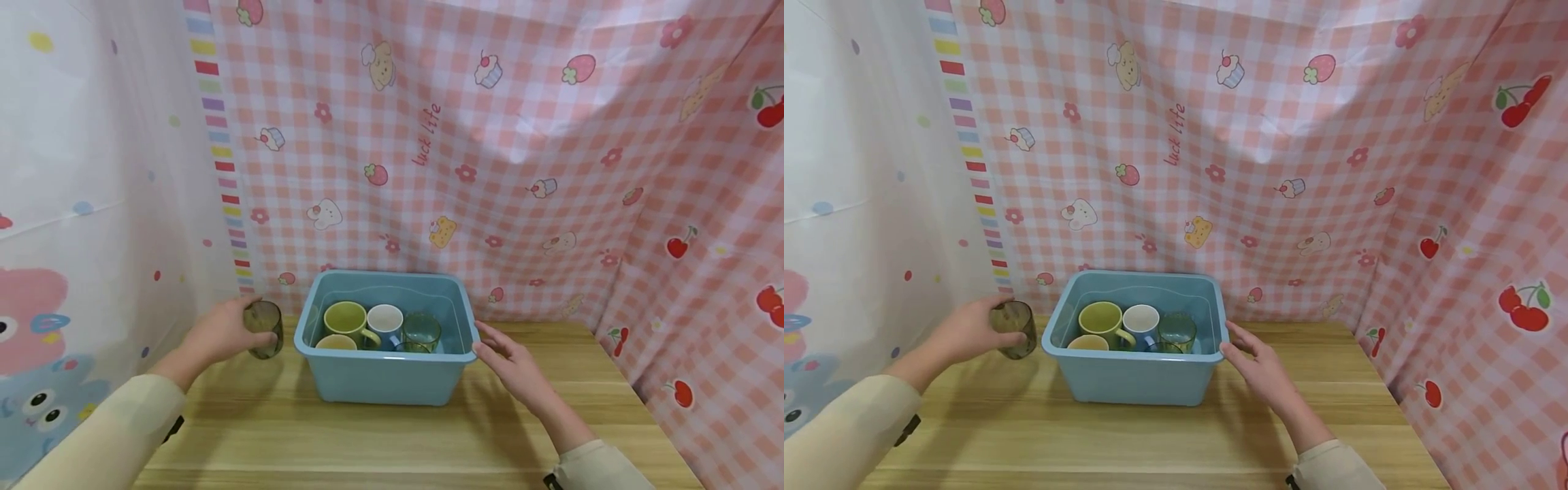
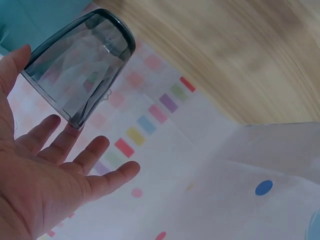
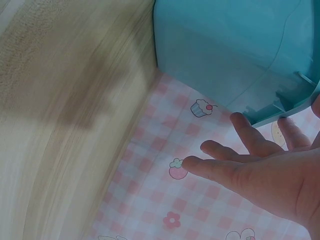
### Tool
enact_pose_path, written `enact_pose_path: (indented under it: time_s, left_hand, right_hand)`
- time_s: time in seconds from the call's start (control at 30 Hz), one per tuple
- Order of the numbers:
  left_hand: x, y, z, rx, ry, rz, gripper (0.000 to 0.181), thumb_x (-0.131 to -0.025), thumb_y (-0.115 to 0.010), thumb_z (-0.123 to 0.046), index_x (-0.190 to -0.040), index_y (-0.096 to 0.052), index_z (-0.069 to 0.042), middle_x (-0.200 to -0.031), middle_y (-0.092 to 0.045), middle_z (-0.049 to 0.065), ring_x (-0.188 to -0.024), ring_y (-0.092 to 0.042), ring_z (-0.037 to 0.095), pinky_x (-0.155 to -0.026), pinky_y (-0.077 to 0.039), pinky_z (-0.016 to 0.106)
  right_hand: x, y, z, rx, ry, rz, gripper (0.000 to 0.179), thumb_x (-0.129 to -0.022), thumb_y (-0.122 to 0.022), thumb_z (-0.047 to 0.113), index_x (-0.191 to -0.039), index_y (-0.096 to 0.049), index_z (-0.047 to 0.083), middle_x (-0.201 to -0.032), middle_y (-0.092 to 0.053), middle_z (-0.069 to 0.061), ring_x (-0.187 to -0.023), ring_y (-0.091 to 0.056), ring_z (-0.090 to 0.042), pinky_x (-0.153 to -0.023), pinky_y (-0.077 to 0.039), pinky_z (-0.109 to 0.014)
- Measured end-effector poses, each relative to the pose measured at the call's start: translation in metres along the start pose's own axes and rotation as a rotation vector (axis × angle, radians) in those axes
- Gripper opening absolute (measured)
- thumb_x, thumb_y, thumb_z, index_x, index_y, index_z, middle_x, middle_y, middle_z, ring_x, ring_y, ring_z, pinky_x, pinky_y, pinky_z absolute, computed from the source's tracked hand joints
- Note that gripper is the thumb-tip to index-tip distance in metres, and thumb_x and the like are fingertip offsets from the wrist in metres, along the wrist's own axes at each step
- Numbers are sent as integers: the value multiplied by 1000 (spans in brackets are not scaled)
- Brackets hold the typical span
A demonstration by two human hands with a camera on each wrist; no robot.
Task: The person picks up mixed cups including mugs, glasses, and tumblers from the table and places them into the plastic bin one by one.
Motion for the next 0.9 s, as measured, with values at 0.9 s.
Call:
enact_pose_path:
  time_s: [0.9]
  left_hand:
    - [9,45,-8,-2,-23,-104,103,-87,-83,-57,-162,-41,0,-155,-52,35,-134,-55,59,-103,-49,75]
  right_hand:
    - [2,-1,2,1,3,14,62,-110,-59,47,-166,-42,26,-158,-56,-24,-148,-52,-43,-118,-45,-66]
Point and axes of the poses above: each hand's wrist, its own x-axis away from the middle knuckle, its own y-axis out of the back of the hand, z = x × y, the point moved 8 cm from there along -x, towards the middle knuckle
